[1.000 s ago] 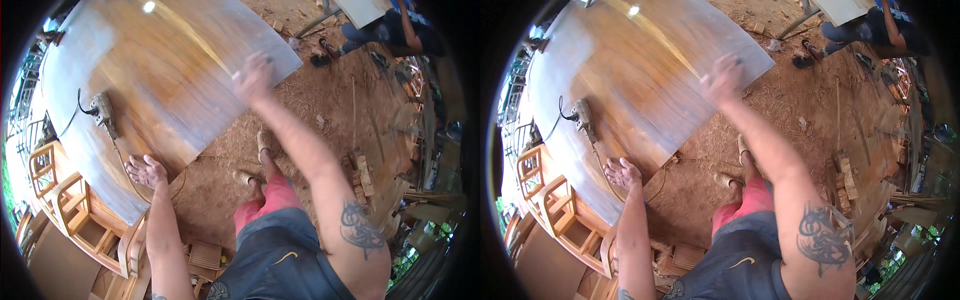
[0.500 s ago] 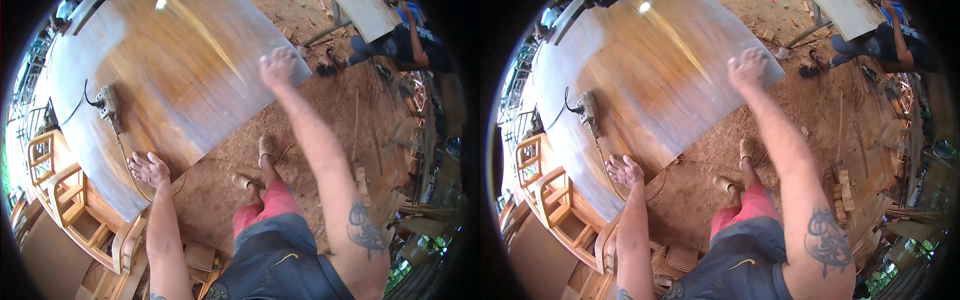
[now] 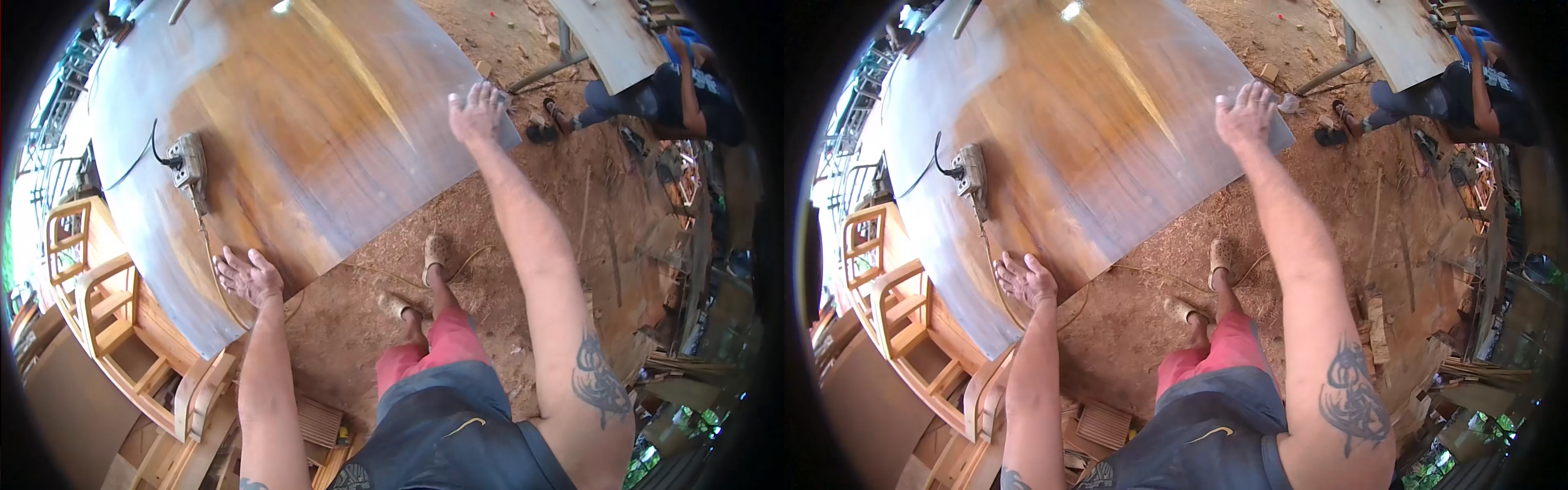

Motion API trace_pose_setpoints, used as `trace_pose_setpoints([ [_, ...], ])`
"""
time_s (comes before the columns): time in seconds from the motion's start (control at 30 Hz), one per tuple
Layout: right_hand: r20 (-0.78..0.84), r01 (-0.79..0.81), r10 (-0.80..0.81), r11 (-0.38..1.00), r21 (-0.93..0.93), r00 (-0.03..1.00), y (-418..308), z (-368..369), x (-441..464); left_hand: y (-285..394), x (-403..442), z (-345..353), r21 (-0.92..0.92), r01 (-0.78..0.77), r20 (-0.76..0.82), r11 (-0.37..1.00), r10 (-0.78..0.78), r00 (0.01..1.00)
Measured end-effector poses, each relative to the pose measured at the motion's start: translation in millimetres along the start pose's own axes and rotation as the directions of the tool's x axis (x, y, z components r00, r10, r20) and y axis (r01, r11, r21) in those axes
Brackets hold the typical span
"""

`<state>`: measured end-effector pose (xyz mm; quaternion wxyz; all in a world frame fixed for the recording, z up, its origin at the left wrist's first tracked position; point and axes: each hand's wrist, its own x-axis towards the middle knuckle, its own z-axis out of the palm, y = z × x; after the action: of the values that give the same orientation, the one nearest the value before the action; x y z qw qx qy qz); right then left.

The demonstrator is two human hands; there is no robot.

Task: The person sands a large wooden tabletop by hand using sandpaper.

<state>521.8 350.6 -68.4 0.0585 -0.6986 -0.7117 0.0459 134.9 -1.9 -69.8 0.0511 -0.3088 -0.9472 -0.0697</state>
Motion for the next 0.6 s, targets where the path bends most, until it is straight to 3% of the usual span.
trace_pose_setpoints([
  [0.03,0.049,-0.034,0.034,0.999,-0.006,0.998,-6.0,0.6,2.3,0.8,-0.9,-1.6,-0.003,0.002,0.003,1.000,-0.002,1.000],
  [0.07,-0.033,0.034,-0.033,0.999,0.020,0.999,-46.8,-5.0,-27.2,3.4,0.9,-2.3,-0.008,0.004,-0.003,1.000,-0.004,1.000],
  [0.1,-0.171,0.204,-0.160,0.937,0.284,0.972,-88.0,1.6,-68.1,4.5,2.4,-3.7,-0.016,0.001,-0.002,1.000,-0.001,1.000],
  [0.17,-0.043,0.496,-0.540,0.735,0.462,0.840,-165.4,-16.9,-152.3,4.8,0.6,-7.1,-0.025,-0.009,0.008,1.000,0.009,1.000],
  [0.2,-0.081,0.626,-0.679,0.616,0.479,0.730,-194.4,6.4,-194.6,2.8,-0.1,-7.0,-0.020,-0.011,0.001,1.000,0.011,1.000],
  [0.3,-0.251,0.759,-0.735,0.515,0.397,0.630,-192.7,29.4,-202.8,-8.1,1.2,8.8,-0.025,-0.047,-0.035,0.999,0.046,0.998],
  [0.37,-0.130,0.578,-0.579,0.714,0.394,0.804,-131.9,-25.1,-121.2,-0.5,1.1,0.7,-0.020,-0.015,0.001,1.000,0.015,1.000],
  [0.4,0.007,0.449,-0.461,0.869,0.209,0.888,-102.4,-47.0,-77.6,1.2,1.2,-2.7,-0.013,0.000,0.018,1.000,0.000,1.000],
  [0.43,-0.110,0.374,-0.374,0.927,-0.025,0.921,-59.1,-30.7,-34.9,0.5,1.1,-3.2,-0.009,-0.002,0.017,1.000,0.003,1.000],
  [0.47,-0.155,0.202,-0.201,0.979,-0.009,0.967,-18.2,-4.1,3.5,0.6,1.4,-3.4,-0.005,-0.006,0.016,1.000,0.006,1.000],
  [0.57,-0.088,0.016,-0.018,1.000,-0.026,0.996,-9.7,5.5,31.1,2.4,-0.3,-6.0,-0.015,-0.005,0.024,1.000,0.006,1.000],
  [0.6,-0.053,0.096,-0.092,0.993,0.072,0.994,-37.5,-0.5,13.5,4.7,1.6,-7.6,-0.024,-0.002,0.020,1.000,0.002,1.000],
])
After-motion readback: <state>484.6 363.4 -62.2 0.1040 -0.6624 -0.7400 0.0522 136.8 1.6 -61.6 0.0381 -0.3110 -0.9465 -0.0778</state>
